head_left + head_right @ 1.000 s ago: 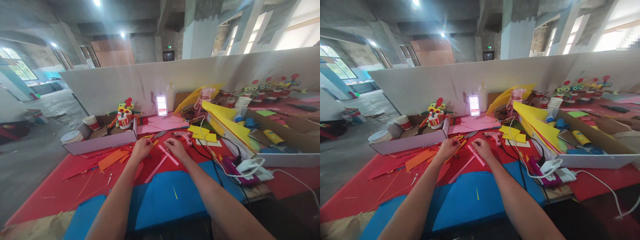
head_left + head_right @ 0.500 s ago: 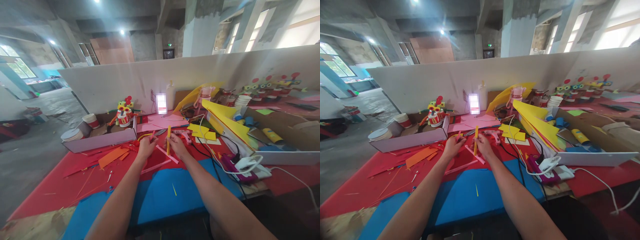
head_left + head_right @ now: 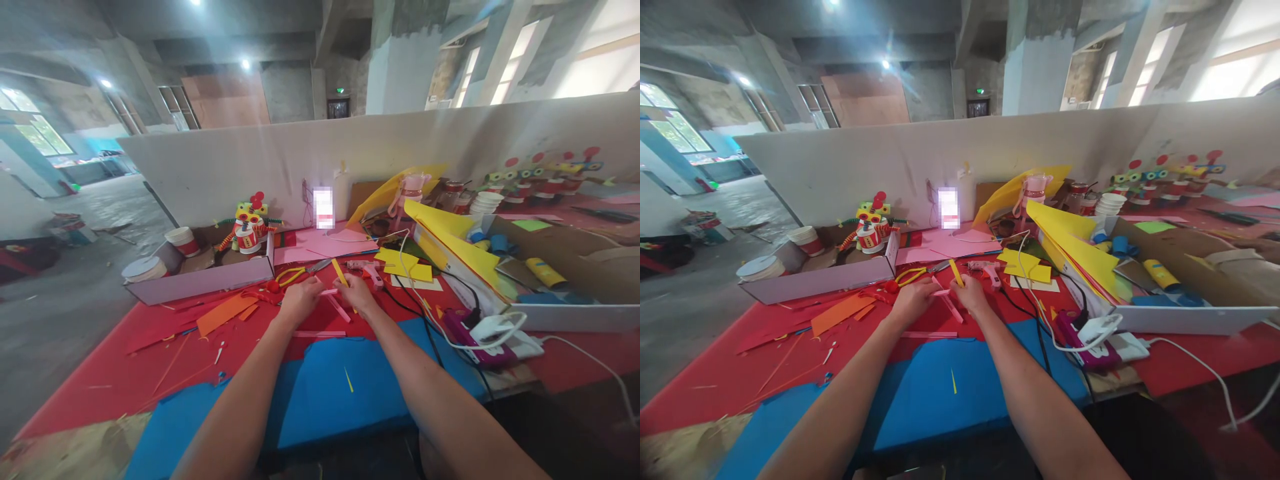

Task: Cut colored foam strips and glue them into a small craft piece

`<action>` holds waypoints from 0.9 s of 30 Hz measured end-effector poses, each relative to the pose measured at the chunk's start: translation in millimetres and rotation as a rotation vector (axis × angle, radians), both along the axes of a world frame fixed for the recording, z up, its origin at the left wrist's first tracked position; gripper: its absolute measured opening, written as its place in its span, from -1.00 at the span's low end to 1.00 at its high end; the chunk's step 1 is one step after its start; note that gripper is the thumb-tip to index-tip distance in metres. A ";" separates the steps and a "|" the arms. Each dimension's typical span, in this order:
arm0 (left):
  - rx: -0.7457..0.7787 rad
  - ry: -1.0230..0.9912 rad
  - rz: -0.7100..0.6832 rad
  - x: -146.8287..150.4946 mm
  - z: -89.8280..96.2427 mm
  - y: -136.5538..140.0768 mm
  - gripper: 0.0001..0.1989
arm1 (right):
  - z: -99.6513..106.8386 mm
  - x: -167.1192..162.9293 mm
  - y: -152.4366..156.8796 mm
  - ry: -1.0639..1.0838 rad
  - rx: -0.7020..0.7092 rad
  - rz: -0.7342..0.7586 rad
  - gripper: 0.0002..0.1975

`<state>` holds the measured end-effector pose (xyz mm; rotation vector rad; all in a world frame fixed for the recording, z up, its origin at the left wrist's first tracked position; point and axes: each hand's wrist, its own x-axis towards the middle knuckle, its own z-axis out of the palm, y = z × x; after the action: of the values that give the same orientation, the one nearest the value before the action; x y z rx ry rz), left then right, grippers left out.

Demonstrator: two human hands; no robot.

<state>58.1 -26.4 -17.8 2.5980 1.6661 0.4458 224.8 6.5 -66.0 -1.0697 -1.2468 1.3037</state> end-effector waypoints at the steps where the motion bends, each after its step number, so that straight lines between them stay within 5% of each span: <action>1: 0.035 -0.039 0.002 -1.7 1.8 -0.3 -0.73 | 0.4 -0.8 -1.9 0.016 -0.048 0.037 -0.75; 6: 0.110 -0.144 -0.020 -2.1 4.8 -2.6 -0.74 | 8.1 -3.9 -11.8 0.191 -0.241 0.269 -0.61; 11: 0.104 -0.182 -0.025 -0.6 -1.5 -1.7 -0.76 | 14.2 -3.0 -14.8 0.252 -0.263 0.331 -0.58; 15: 0.093 -0.183 0.013 -1.5 -4.0 -0.4 -0.75 | 16.5 -2.9 -14.5 0.273 -0.277 0.286 -0.63; 21: -0.034 0.032 0.352 5.0 -2.9 -4.4 -0.67 | 22.6 -3.7 -14.7 0.266 -0.300 0.186 -0.74; 27: -0.111 0.143 0.292 9.5 -3.5 -6.9 -0.75 | 17.8 -9.7 -15.5 0.151 -0.257 0.153 -0.75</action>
<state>67.6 -33.4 -21.3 2.3668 2.0637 0.1693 215.1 -9.0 -48.2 -1.0463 -1.0845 1.6655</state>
